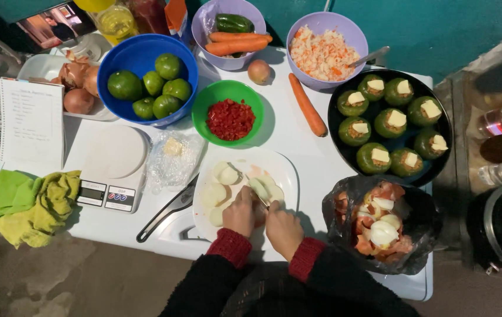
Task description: The recorder peels and dices a white onion using a paring knife.
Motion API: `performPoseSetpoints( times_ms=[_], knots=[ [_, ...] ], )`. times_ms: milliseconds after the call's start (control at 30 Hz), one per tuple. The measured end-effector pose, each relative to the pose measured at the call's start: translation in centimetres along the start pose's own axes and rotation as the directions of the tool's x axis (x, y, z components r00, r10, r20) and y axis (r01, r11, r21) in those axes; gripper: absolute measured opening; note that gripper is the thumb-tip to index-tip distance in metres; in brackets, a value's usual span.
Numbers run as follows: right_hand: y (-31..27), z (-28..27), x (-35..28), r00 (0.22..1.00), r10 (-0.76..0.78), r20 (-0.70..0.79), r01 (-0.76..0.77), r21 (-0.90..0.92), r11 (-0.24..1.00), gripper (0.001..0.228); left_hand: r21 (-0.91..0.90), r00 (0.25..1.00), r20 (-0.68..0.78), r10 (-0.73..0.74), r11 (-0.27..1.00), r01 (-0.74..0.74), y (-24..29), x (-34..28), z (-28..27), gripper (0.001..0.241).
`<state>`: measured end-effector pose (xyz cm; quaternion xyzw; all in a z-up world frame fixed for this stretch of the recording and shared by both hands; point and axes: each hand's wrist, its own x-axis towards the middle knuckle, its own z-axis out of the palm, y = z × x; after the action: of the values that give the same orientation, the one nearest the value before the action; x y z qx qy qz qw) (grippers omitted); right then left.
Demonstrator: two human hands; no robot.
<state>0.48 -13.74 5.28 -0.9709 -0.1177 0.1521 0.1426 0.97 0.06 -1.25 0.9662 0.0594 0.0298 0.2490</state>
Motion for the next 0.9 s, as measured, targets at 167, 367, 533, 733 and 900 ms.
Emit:
performPoseSetpoints(
  times_ms=[167, 367, 533, 733, 900],
  knots=[
    [-1.0, -2.2, 0.0, 0.992, 0.049, 0.118, -0.053, 0.026, 0.998, 0.041, 0.09, 0.945, -0.199, 0.259, 0.965, -0.246, 1.0, -0.1, -2.1, 0.05],
    [1.4, 2.4, 0.9, 1.0, -0.016, -0.008, 0.016, 0.013, 1.0, 0.022, 0.05, 0.889, -0.224, 0.4, 0.915, -0.399, 0.4, 0.0, -1.2, 0.05],
    [0.6, 0.1, -0.4, 1.0, 0.023, -0.01, -0.023, 0.021, 1.0, 0.023, 0.049, 0.898, -0.216, 0.383, 0.923, -0.382, 0.1, -0.6, -0.8, 0.05],
    [3.3, -1.0, -4.2, 0.991, 0.055, 0.124, -0.05, -0.036, 0.998, 0.047, 0.053, 0.899, -0.233, 0.372, 0.928, -0.37, 0.8, -0.5, -2.0, 0.048],
    [6.2, -1.6, -7.7, 0.99, 0.064, 0.124, -0.051, -0.102, 0.993, 0.041, -0.143, 0.993, -0.033, 0.111, 0.983, -0.115, 2.0, -0.1, -4.5, 0.052]
  ],
)
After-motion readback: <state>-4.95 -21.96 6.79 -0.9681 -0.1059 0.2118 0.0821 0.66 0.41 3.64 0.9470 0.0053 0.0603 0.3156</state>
